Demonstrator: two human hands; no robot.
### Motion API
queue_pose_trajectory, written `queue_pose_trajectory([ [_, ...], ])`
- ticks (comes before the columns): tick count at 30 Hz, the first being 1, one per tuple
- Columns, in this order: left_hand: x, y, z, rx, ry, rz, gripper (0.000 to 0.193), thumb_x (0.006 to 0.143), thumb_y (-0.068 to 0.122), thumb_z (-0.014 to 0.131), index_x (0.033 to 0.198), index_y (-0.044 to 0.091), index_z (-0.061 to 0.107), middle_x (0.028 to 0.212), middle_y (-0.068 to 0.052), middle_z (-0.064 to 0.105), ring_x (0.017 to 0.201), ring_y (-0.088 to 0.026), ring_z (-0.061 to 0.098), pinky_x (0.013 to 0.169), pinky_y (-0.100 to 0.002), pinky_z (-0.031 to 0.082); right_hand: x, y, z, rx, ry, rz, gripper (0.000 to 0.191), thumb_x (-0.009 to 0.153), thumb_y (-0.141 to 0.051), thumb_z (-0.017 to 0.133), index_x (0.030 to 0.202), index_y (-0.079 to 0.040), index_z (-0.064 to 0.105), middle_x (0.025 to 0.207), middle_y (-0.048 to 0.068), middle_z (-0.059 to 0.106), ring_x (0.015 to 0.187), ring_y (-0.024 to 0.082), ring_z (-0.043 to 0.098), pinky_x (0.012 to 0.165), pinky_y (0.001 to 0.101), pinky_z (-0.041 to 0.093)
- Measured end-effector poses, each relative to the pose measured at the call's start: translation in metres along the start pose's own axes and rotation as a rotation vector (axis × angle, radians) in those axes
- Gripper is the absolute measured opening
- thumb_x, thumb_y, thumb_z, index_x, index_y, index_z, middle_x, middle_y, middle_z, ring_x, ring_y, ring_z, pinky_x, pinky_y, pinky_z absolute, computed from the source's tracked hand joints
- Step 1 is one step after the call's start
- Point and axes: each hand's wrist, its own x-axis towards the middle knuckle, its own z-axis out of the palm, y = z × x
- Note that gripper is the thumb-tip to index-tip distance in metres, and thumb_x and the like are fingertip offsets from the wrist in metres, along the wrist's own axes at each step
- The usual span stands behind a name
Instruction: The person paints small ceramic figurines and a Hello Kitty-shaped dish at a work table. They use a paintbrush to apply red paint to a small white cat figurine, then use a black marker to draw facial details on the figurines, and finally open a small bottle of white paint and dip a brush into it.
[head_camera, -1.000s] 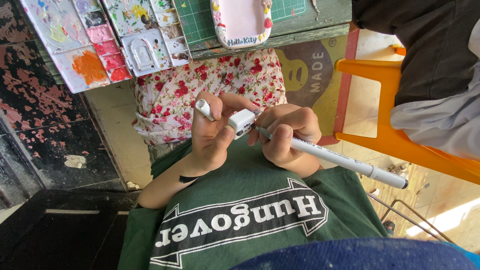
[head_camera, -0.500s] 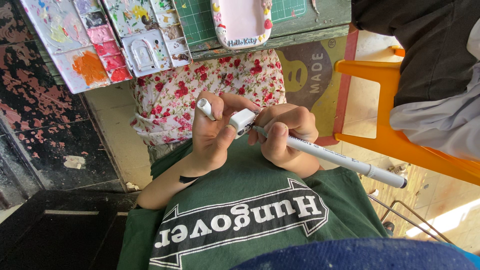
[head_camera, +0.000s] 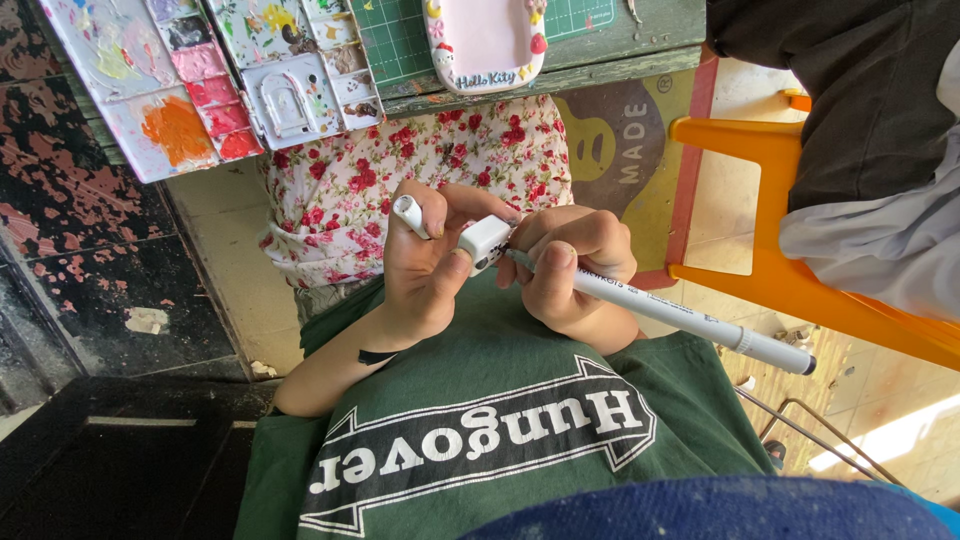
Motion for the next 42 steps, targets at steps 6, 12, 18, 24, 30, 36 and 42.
queue_pose_trajectory([
  [6,0.0009,0.0008,0.0007,-0.029,0.001,-0.014,0.031,0.112,0.024,0.058,0.115,0.017,0.029,0.130,-0.023,0.057,0.100,-0.020,0.063,0.087,-0.031,0.057,-0.0025,0.0028,0.0017,0.007,0.030,-0.001,0.025,0.112,-0.019,0.047,0.097,-0.002,0.039,0.059,0.007,0.048,0.045,0.012,0.049,0.039,0.0274,0.052],
  [12,0.0004,-0.0002,0.0014,-0.051,0.009,-0.017,0.031,0.112,0.025,0.059,0.115,0.017,0.029,0.133,-0.023,0.057,0.099,-0.020,0.063,0.086,-0.032,0.058,-0.0051,0.0024,0.0019,0.021,0.059,0.028,0.025,0.113,-0.020,0.048,0.097,-0.003,0.039,0.060,0.007,0.048,0.046,0.012,0.047,0.038,0.0269,0.052],
  [18,-0.0006,-0.0003,0.0008,-0.035,0.010,-0.016,0.031,0.113,0.024,0.059,0.115,0.017,0.029,0.131,-0.023,0.057,0.101,-0.020,0.062,0.089,-0.032,0.057,-0.0046,0.0041,0.0022,0.021,0.056,0.003,0.025,0.112,-0.019,0.048,0.096,-0.002,0.040,0.060,0.007,0.048,0.045,0.012,0.048,0.038,0.0273,0.052],
  [24,0.0000,0.0006,0.0010,-0.054,0.008,-0.023,0.031,0.112,0.024,0.059,0.115,0.016,0.029,0.134,-0.023,0.057,0.099,-0.020,0.063,0.085,-0.031,0.058,-0.0039,0.0011,0.0007,0.003,0.027,0.026,0.026,0.113,-0.020,0.048,0.096,-0.002,0.040,0.061,0.007,0.048,0.046,0.013,0.050,0.040,0.0278,0.053],
  [30,0.0006,0.0009,0.0001,-0.034,0.010,-0.012,0.031,0.112,0.023,0.059,0.115,0.017,0.029,0.131,-0.024,0.057,0.098,-0.020,0.063,0.086,-0.032,0.057,-0.0044,0.0008,0.0021,0.002,0.039,0.042,0.025,0.113,-0.021,0.048,0.098,-0.003,0.039,0.062,0.008,0.049,0.047,0.013,0.050,0.040,0.0281,0.054],
  [36,0.0002,0.0020,0.0012,-0.047,0.006,-0.023,0.031,0.112,0.023,0.059,0.115,0.016,0.029,0.131,-0.024,0.056,0.097,-0.020,0.062,0.085,-0.032,0.057,-0.0047,-0.0003,0.0019,-0.004,0.037,0.050,0.025,0.114,-0.022,0.047,0.099,-0.003,0.038,0.062,0.008,0.049,0.047,0.012,0.049,0.041,0.0279,0.054],
  [42,0.0004,0.0003,0.0018,-0.053,0.013,-0.019,0.030,0.112,0.022,0.059,0.115,0.016,0.029,0.133,-0.024,0.057,0.097,-0.020,0.063,0.085,-0.032,0.057,-0.0056,0.0010,0.0006,0.001,0.025,0.048,0.025,0.114,-0.022,0.047,0.099,-0.003,0.039,0.061,0.008,0.049,0.047,0.013,0.049,0.041,0.0283,0.054],
])
